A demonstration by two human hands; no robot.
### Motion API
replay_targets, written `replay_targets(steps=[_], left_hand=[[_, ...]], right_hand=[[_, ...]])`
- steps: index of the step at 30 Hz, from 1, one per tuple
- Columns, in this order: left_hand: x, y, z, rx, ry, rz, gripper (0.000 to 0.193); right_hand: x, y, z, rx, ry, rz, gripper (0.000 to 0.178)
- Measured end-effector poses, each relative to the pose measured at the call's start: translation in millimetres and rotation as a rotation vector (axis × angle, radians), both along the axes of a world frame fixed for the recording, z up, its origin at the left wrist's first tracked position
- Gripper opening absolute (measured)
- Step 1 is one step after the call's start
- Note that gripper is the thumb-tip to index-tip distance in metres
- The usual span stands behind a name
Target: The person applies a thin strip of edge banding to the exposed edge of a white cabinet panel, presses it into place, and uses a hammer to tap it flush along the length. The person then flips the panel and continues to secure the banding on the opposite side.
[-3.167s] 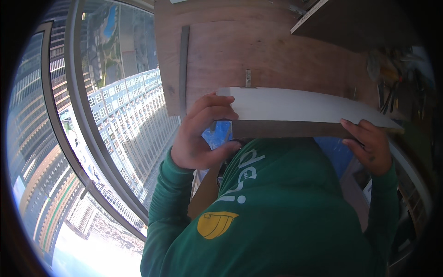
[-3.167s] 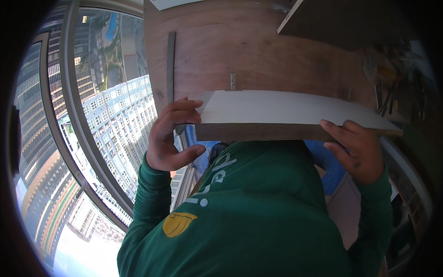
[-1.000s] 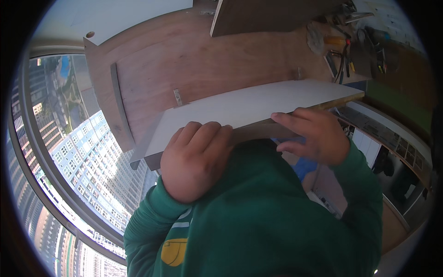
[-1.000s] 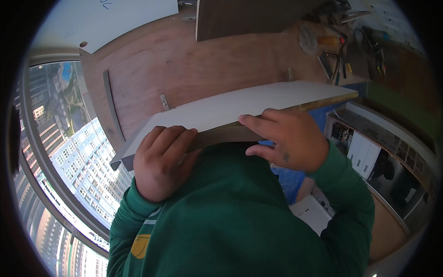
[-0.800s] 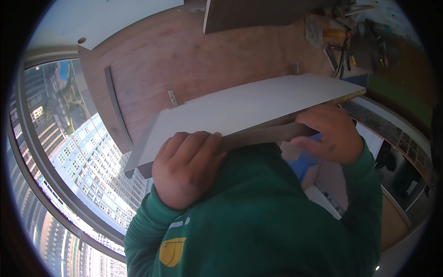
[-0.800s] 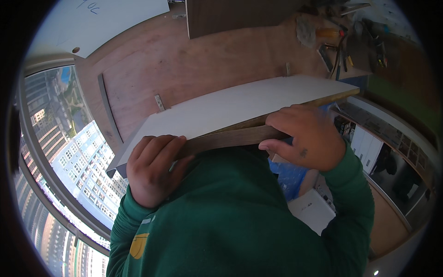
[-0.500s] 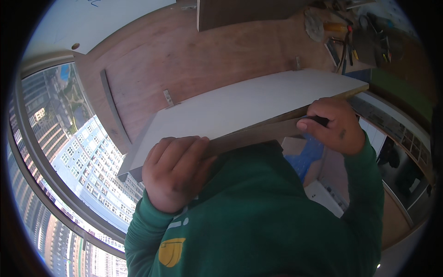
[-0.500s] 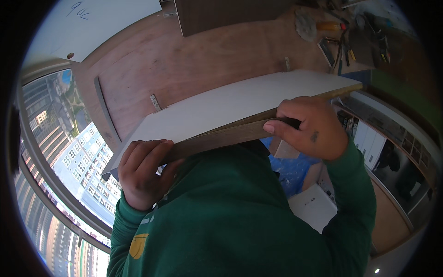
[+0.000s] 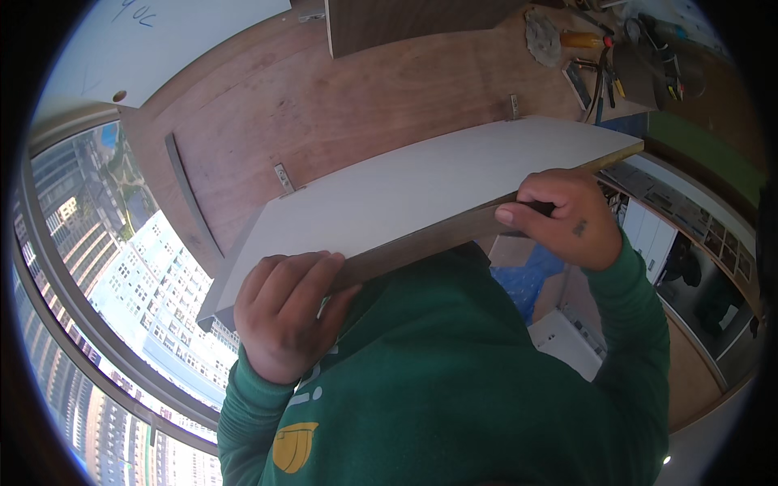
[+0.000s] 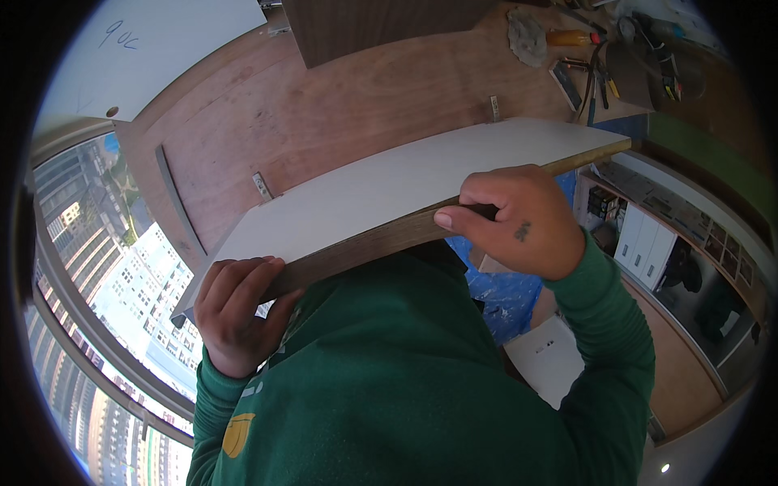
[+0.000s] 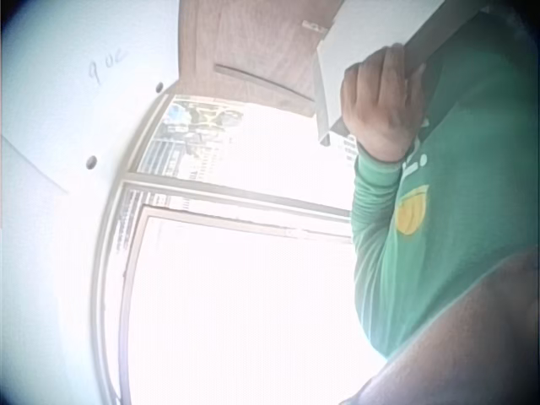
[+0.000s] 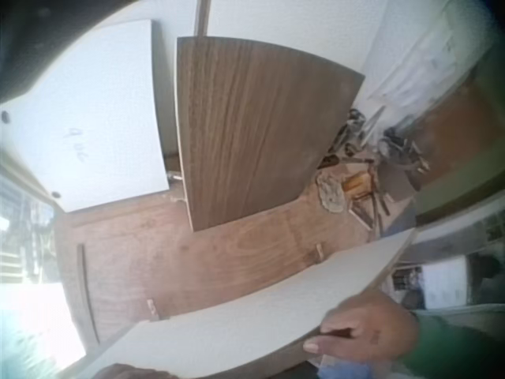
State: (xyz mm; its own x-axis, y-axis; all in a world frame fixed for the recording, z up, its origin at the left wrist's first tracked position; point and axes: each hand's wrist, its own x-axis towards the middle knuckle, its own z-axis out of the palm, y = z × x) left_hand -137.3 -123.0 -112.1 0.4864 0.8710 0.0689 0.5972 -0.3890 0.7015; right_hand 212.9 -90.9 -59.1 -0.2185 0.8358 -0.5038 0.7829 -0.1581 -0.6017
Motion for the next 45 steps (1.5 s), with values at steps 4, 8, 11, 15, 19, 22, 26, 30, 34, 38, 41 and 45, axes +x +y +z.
replay_targets(steps=[4,8,11,15,19,22,26,30,34,38,41,45], left_hand=[[0.4,-0.7,0.3,-0.001,-0.002,0.004,0.043],[0.4,-2.5,-0.2,-0.004,0.009,0.003,0.043],[0.8,-2.0,-1.6,0.003,0.01,0.005,0.043],[0.5,-1.7,-2.2,0.008,0.007,0.006,0.043],[0.8,-3.8,-2.4,0.003,0.007,0.009,0.043],[1.2,-4.8,-3.2,0.009,0.007,0.007,0.043],[1.4,-3.6,-2.5,0.005,0.007,0.007,0.043],[2.5,-2.5,-1.0,0.002,0.013,0.008,0.045],[3.7,5.3,9.7,-0.087,0.059,-0.016,0.049],[20.3,16.9,17.6,-0.105,0.036,-0.078,0.052],[61.3,25.5,22.5,-0.113,-0.047,-0.139,0.051],[113.8,33.2,12.9,-0.122,-0.093,-0.162,0.05]], right_hand=[[0.0,-0.3,-1.4,-0.01,0.006,-0.022,0.033],[-2.0,-0.1,-0.8,-0.031,-0.008,-0.038,0.032],[-0.9,-1.4,-4.2,-0.006,-0.015,-0.028,0.032],[-1.3,-1.3,-5.6,-0.002,-0.012,-0.03,0.032],[-1.8,-1.1,-4.7,-0.014,-0.016,-0.033,0.032],[-1.8,-1.9,-5.4,-0.003,-0.014,-0.027,0.032],[-1.7,-1.4,-5.9,0.005,-0.027,-0.016,0.033],[-1.7,-1.0,-5.8,0.005,-0.026,-0.014,0.034],[-1.3,-2.2,-6.6,0.001,0.022,-0.034,0.034],[-4.7,1.3,0.7,-0.186,-0.002,-0.137,0.025],[-3.2,2.8,1.5,-0.183,0.0,-0.138,0.024],[-0.4,6.3,0.7,-0.137,0.007,-0.103,0.023]])
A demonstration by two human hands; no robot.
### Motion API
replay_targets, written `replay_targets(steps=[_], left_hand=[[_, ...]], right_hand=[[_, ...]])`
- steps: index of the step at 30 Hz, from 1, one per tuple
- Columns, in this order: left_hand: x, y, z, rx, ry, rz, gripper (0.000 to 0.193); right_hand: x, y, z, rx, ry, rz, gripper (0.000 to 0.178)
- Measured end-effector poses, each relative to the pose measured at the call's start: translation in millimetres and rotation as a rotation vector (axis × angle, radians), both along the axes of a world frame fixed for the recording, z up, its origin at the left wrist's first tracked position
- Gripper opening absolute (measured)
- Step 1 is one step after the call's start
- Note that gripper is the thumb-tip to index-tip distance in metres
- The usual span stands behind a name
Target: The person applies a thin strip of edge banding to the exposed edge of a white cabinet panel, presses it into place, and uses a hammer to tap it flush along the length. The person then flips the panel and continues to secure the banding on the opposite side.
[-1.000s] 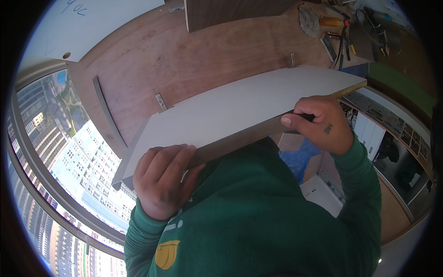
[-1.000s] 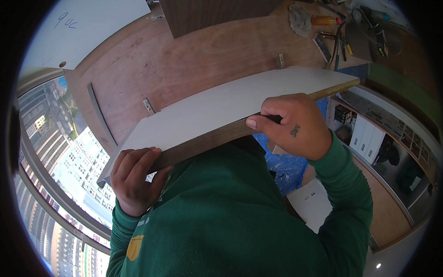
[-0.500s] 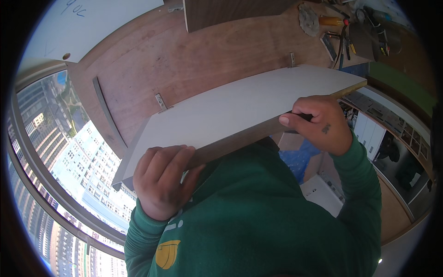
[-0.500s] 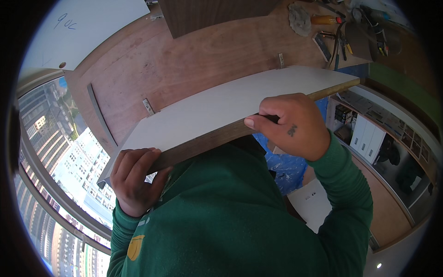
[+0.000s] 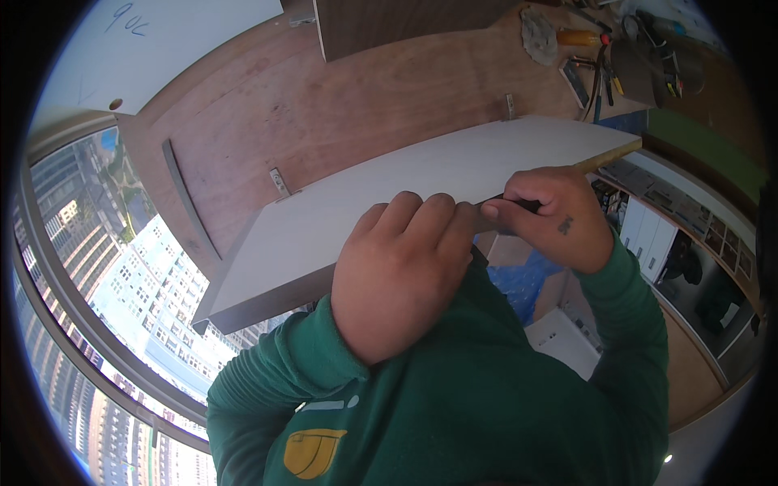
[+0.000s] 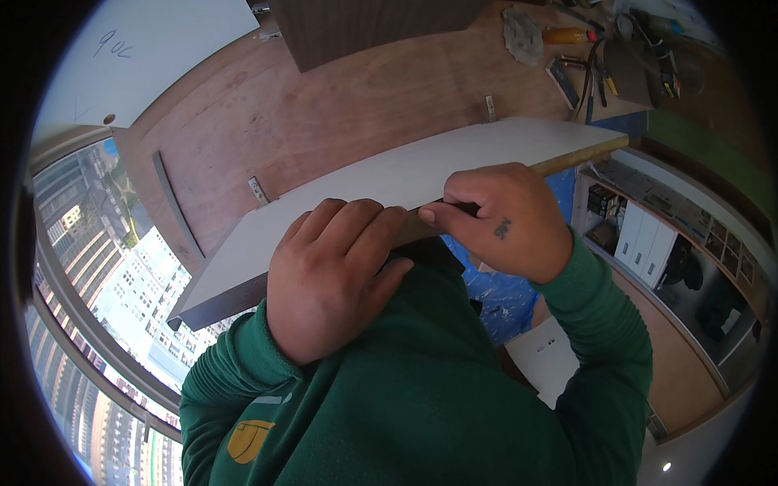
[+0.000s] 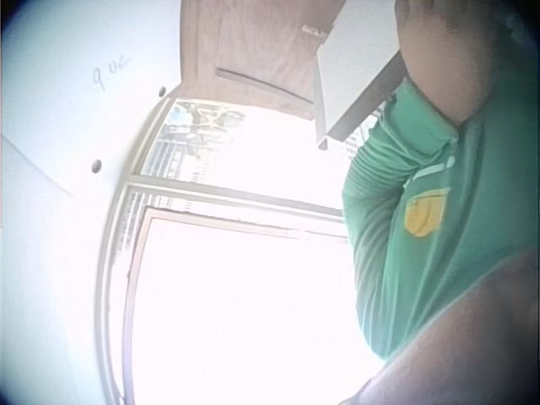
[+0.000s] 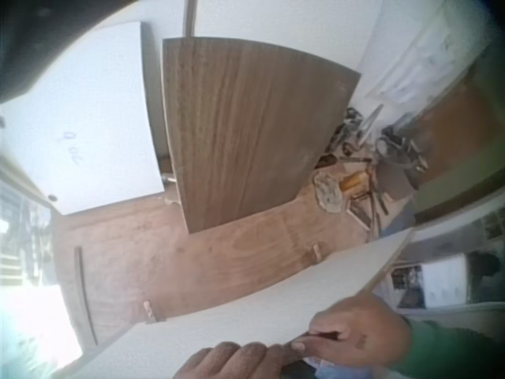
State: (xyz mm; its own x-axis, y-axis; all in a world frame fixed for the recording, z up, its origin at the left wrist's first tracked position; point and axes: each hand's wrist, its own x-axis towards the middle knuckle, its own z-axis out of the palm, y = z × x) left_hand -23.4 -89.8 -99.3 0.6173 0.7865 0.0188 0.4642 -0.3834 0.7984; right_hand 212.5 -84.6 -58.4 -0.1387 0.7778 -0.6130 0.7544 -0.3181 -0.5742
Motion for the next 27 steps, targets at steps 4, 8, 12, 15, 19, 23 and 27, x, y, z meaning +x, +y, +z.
replay_targets(steps=[4,8,12,15,19,23,27], left_hand=[[7.0,-5.4,-14.0,0.049,-0.038,0.055,0.042],[4.6,0.2,-17.6,0.092,-0.04,0.042,0.04],[3.8,-7.1,-20.1,0.13,-0.022,0.027,0.041],[3.0,-14.0,-22.1,0.167,-0.014,0.033,0.041],[3.5,-14.6,-21.9,0.2,-0.005,0.018,0.041],[5.4,-16.8,-25.2,0.221,-0.008,0.022,0.037],[6.4,-15.8,-22.8,0.234,0.002,0.018,0.04]], right_hand=[[3.2,1.6,-4.8,0.164,-0.028,0.125,0.031],[7.5,8.8,1.6,0.053,-0.007,0.105,0.031],[32.2,20.6,14.0,-0.07,0.025,0.252,0.03],[56.0,34.9,27.0,-0.199,0.022,0.346,0.03],[93.5,29.4,27.8,-0.287,0.081,0.348,0.032],[117.0,26.6,40.1,-0.249,-0.037,0.393,0.034],[138.9,21.6,50.3,-0.246,-0.055,0.276,0.041]])
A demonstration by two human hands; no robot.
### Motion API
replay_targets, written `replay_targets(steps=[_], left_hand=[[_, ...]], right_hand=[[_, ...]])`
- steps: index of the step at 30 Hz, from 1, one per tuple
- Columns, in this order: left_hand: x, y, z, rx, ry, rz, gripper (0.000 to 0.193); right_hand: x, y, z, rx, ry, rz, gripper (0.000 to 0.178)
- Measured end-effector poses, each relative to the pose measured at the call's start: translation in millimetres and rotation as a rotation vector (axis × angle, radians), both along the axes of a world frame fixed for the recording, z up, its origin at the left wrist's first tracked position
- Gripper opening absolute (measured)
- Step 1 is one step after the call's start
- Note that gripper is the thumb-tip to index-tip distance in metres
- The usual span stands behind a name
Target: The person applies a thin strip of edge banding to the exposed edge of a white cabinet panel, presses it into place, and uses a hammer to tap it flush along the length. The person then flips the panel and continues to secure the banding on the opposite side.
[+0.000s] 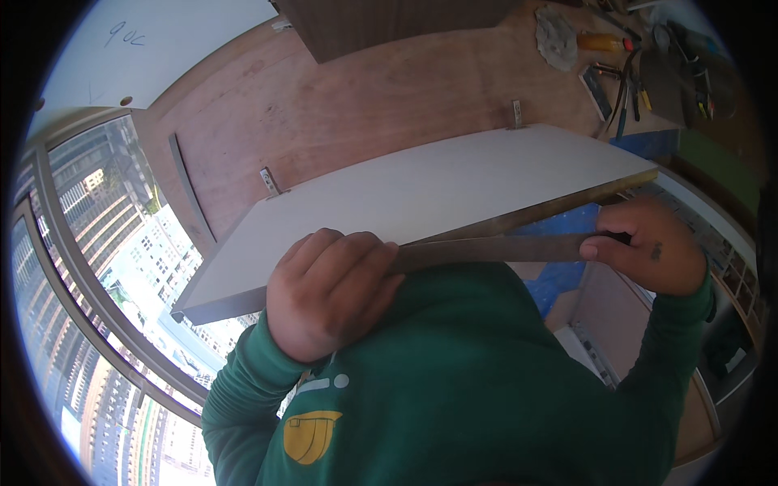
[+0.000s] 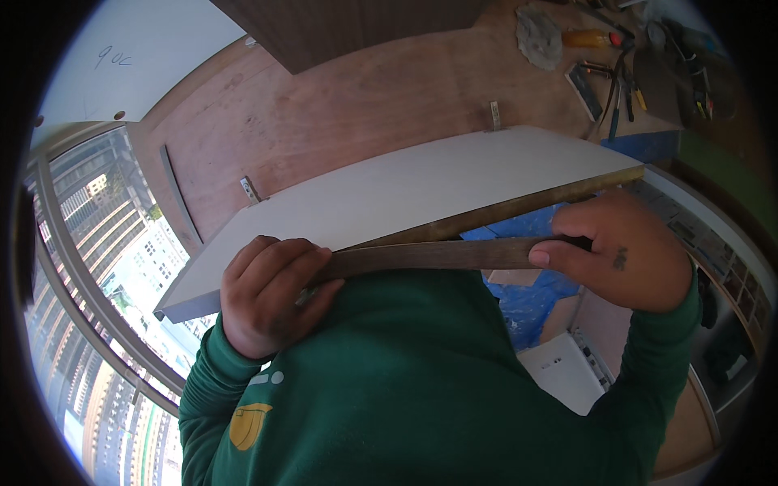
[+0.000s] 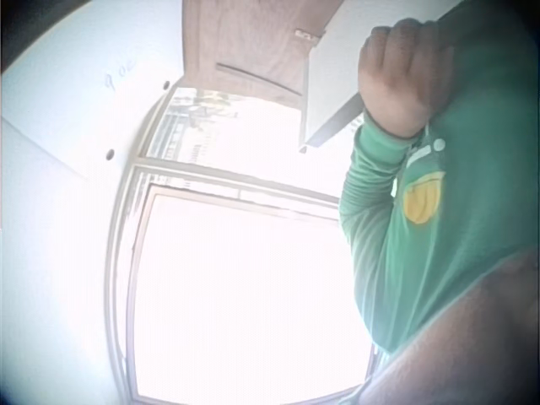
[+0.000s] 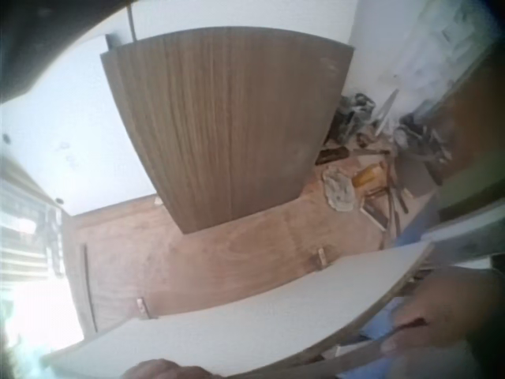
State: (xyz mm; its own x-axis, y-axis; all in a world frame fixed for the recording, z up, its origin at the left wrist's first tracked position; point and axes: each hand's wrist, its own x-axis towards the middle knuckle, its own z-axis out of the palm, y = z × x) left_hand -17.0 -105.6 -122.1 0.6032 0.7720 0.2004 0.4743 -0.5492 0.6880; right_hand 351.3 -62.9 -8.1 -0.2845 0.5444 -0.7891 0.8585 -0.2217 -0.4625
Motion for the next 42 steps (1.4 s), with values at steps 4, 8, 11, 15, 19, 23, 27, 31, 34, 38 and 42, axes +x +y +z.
replay_targets(steps=[4,8,11,15,19,23,27,31,34,38,42], left_hand=[[1.3,0.6,-1.7,-0.005,-0.007,0.001,0.042],[1.2,-2.8,-0.4,0.003,0.01,0.002,0.042],[-0.7,-0.6,-1.2,0.008,0.013,-0.006,0.042],[-0.3,-4.1,-0.5,0.003,0.021,-0.002,0.042],[-0.1,-4.2,-0.8,-0.001,0.028,-0.007,0.042],[-0.6,-3.7,-1.6,-0.005,0.038,-0.01,0.042],[-1.0,-4.6,-2.8,-0.005,0.044,-0.009,0.041],[-0.9,-4.2,-4.5,0.007,0.049,-0.008,0.04],[0.7,-6.9,-4.2,-0.023,0.033,0.027,0.039],[1.4,-5.9,-3.8,-0.031,0.028,0.033,0.038],[2.0,-5.2,-4.6,-0.033,0.031,0.032,0.038]], right_hand=[[-1.5,-11.3,-9.3,0.133,-0.087,-0.146,0.046],[3.2,-19.3,-25.9,0.17,-0.073,-0.164,0.039],[6.6,-22.0,-34.5,0.172,-0.086,-0.162,0.04],[7.5,-23.0,-42.6,0.168,-0.047,-0.193,0.042],[12.9,-25.0,-50.6,0.127,-0.022,-0.236,0.041],[14.3,-23.3,-51.6,0.119,0.007,-0.254,0.042],[12.1,-23.0,-53.5,0.118,0.023,-0.293,0.049],[9.8,-17.1,-51.5,0.105,-0.018,-0.216,0.039],[9.2,-16.7,-51.6,0.089,-0.006,-0.243,0.04],[7.8,-17.4,-52.0,0.092,-0.026,-0.251,0.04],[6.1,-15.3,-51.6,0.083,-0.039,-0.26,0.04]])
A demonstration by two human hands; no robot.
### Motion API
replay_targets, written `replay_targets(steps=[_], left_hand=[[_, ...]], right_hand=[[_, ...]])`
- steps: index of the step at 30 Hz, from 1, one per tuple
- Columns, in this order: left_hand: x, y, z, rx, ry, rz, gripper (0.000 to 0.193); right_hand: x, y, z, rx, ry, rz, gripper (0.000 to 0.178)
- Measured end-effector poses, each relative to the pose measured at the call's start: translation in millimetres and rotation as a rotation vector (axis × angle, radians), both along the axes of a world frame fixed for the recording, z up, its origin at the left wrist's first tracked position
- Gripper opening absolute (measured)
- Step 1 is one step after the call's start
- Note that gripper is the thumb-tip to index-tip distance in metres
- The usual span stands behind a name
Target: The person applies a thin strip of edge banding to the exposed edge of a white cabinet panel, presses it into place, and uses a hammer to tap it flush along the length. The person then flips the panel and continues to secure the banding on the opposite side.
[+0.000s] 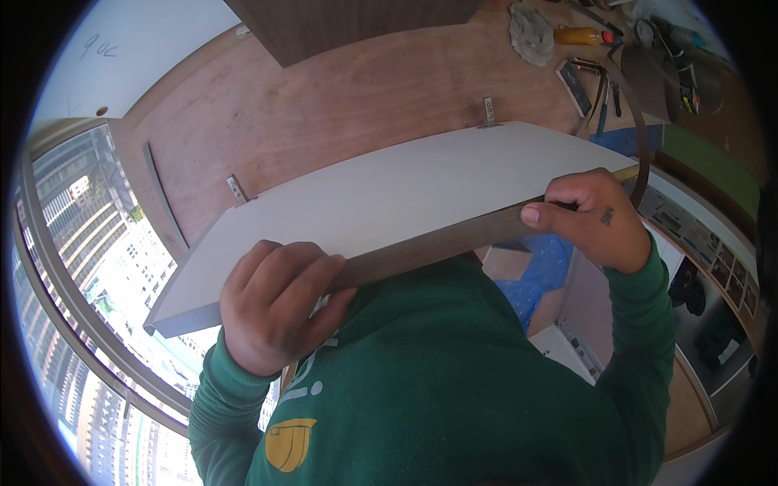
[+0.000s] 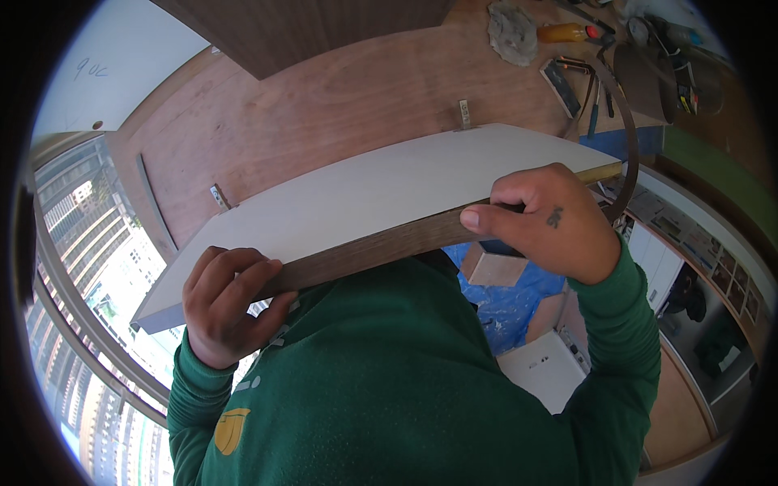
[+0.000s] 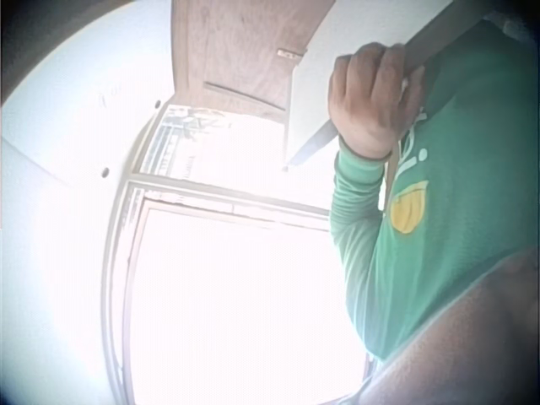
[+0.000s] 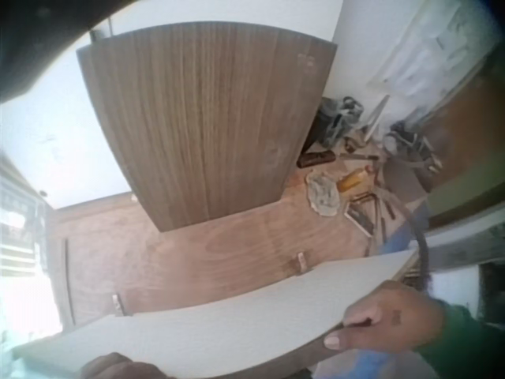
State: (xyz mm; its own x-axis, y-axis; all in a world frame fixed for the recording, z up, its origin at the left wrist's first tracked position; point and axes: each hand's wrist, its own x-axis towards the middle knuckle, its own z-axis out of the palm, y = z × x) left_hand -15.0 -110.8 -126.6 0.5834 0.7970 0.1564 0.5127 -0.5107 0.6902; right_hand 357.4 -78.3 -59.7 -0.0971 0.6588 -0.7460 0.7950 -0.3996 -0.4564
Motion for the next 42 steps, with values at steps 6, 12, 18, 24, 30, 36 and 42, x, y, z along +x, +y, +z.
replay_targets(steps=[6,12,18,24,30,36,42], left_hand=[[-0.5,1.4,-0.3,0.005,0.013,-0.027,0.04],[-2.2,2.2,-0.4,-0.011,0.035,-0.045,0.042],[-2.1,2.9,-2.0,-0.004,0.032,-0.045,0.042],[-3.0,4.3,-2.9,0.002,0.029,-0.046,0.043],[-4.0,4.3,-5.2,0.002,0.019,-0.043,0.044],[-4.2,7.3,-2.0,-0.045,0.025,-0.038,0.045],[12.6,14.0,14.4,-0.132,0.019,0.012,0.044]], right_hand=[[0.6,2.2,0.2,0.006,0.009,0.027,0.041],[1.4,2.7,-0.3,-0.012,0.032,0.011,0.04],[0.9,5.3,0.3,-0.02,0.039,0.009,0.038],[-0.6,7.2,0.0,-0.03,0.026,-0.004,0.038],[-3.1,8.8,-0.3,-0.019,0.0,0.02,0.041],[-6.8,9.4,-0.1,0.01,-0.009,0.02,0.045],[-6.5,12.0,1.0,0.006,-0.011,0.027,0.045]])
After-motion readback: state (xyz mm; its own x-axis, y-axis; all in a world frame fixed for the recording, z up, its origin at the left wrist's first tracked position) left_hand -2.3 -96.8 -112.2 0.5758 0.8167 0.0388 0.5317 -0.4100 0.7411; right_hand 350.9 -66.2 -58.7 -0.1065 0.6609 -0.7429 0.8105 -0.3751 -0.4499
